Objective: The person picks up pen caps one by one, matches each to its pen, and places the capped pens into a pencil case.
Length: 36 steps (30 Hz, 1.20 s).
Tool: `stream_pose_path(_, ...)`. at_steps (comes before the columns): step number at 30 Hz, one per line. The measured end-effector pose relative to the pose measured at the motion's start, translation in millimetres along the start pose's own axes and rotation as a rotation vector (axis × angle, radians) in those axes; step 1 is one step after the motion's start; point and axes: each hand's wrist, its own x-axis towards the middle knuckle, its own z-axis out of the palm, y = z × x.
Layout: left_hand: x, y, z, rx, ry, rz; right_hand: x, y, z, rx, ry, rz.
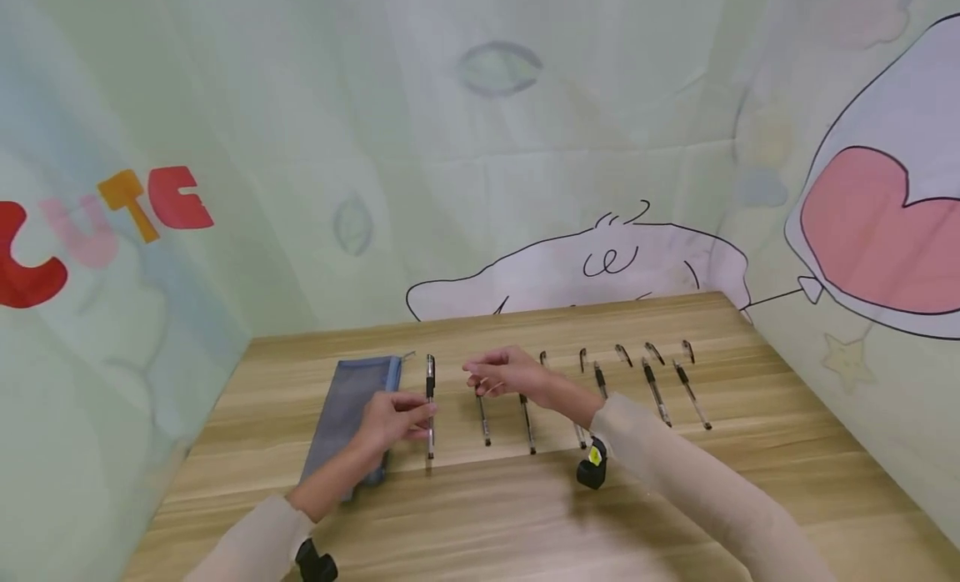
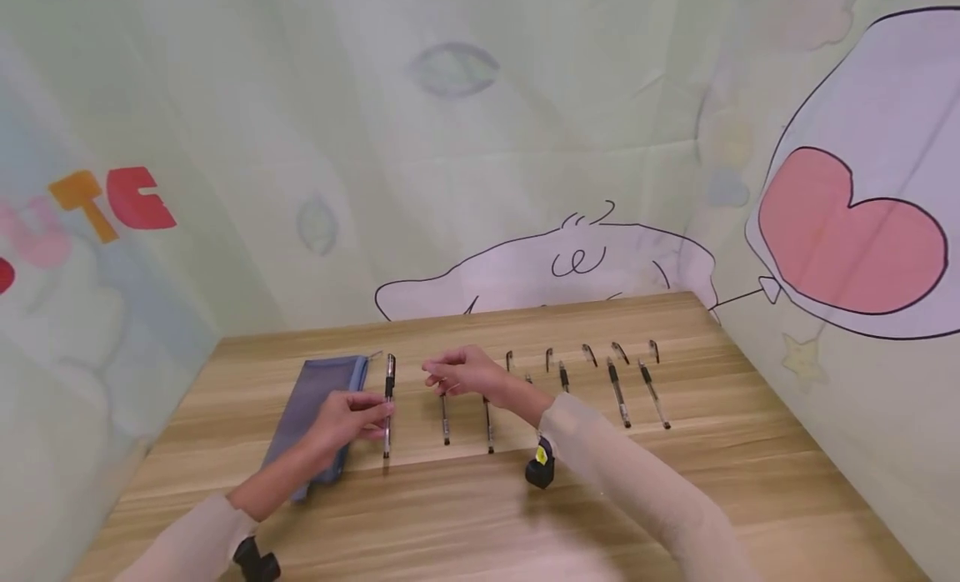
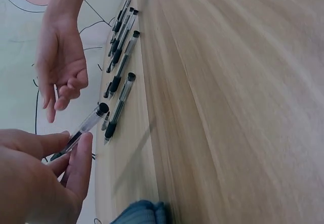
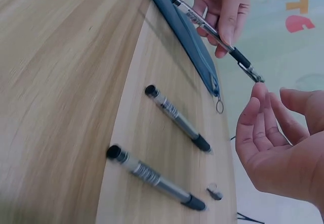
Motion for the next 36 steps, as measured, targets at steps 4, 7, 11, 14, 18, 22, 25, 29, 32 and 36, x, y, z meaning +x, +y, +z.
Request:
stream_pose_path(4,5.0,-1.2,-2.3,0.046,0.037,0.004,-5,3,-5.6,0.017,-0.011,0.009)
stream_pose_path(7,8.1,-3.6,-2.9,0.08,0.056,0.013,-8,4,-9.3,0.022,-0.002,0.015)
stream_pose_path(11,12.8,-8.3,-2.3,0.133,0.072,0.044,-13,6,-16.6,0.015,0.012,0.026)
stream_pose_path(14,18.0,-12.1,-1.5,0.183,0.085,0.082,-16,7,-22.8,0.021,0.017,0.025)
stream_pose_path(18,23.7,-16.8,-1.0,0.235,0.103,0.114,-19,10,-27.9,0.043,0.013,0.03)
stream_pose_path(22,26.2,-22.8,-2.6,0.275,0.11,0.12,-21,12,-29.4,0.058,0.004,0.041)
stream_pose_path(25,26.3,-26.6,-4.3,0.297,0.113,0.13,-24,13,-30.5,0.069,0.011,0.049)
stream_pose_path(29,26.7,-28.5,-4.9,0.332,0.117,0.145,-26,14,-33.5,0.063,0.033,0.057)
stream_pose_path(32,27.7,-28.9,-4.4,0.367,0.116,0.148,-28,17,-36.5,0.049,0.038,0.057)
stream_pose_path(36,29.0,-28.5,-5.0,0.407,0.118,0.159,-30,17,-39.2,0.056,0.044,0.063)
